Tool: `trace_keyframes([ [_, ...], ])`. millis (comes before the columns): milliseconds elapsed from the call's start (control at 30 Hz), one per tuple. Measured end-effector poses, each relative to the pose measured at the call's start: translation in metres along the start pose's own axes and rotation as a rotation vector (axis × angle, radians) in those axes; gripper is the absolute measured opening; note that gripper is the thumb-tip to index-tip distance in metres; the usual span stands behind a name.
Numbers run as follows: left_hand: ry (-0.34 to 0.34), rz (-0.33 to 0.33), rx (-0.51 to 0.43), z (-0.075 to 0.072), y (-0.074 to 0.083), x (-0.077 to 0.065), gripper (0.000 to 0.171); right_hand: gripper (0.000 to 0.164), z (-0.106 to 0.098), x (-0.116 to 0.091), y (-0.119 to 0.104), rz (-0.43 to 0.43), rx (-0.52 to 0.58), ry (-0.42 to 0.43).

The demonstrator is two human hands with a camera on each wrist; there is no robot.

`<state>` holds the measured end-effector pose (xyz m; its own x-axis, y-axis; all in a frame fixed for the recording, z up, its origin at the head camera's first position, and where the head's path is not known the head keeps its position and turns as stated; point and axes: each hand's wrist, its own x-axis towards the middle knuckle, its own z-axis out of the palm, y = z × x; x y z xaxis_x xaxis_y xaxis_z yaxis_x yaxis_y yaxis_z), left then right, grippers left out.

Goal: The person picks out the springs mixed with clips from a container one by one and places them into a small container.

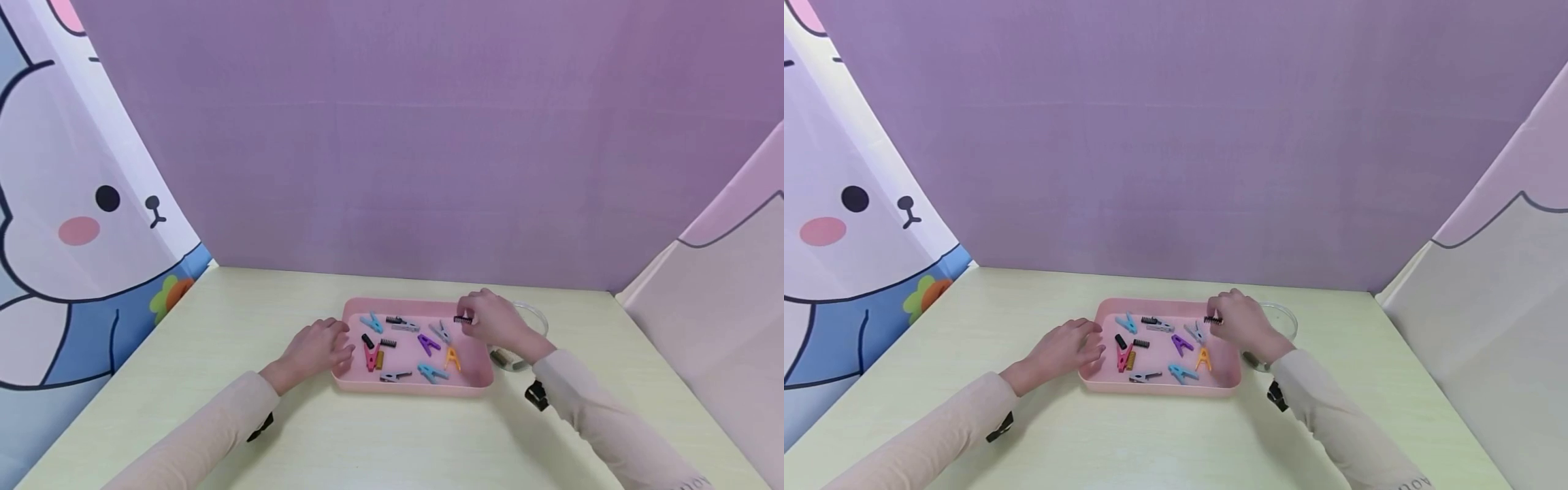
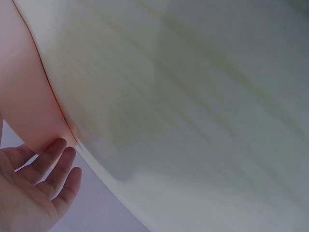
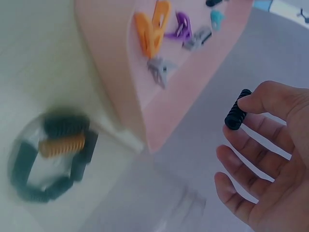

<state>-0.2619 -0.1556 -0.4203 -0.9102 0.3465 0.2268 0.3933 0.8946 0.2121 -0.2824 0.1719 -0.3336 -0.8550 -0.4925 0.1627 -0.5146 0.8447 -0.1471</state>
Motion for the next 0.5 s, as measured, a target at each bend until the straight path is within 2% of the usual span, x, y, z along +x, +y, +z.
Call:
trace_keyframes([
  [267,0.002,0.001,0.007,-0.001,0.001,-0.001,0.042,0.01,-0.021,-0.013,0.024,0.075,0.038,0.048],
  [500,-0.004,-0.008,-0.005,-0.002,0.002,-0.001,0.042,0.01,-0.032,-0.022,0.045,0.087,0.066,0.104],
])
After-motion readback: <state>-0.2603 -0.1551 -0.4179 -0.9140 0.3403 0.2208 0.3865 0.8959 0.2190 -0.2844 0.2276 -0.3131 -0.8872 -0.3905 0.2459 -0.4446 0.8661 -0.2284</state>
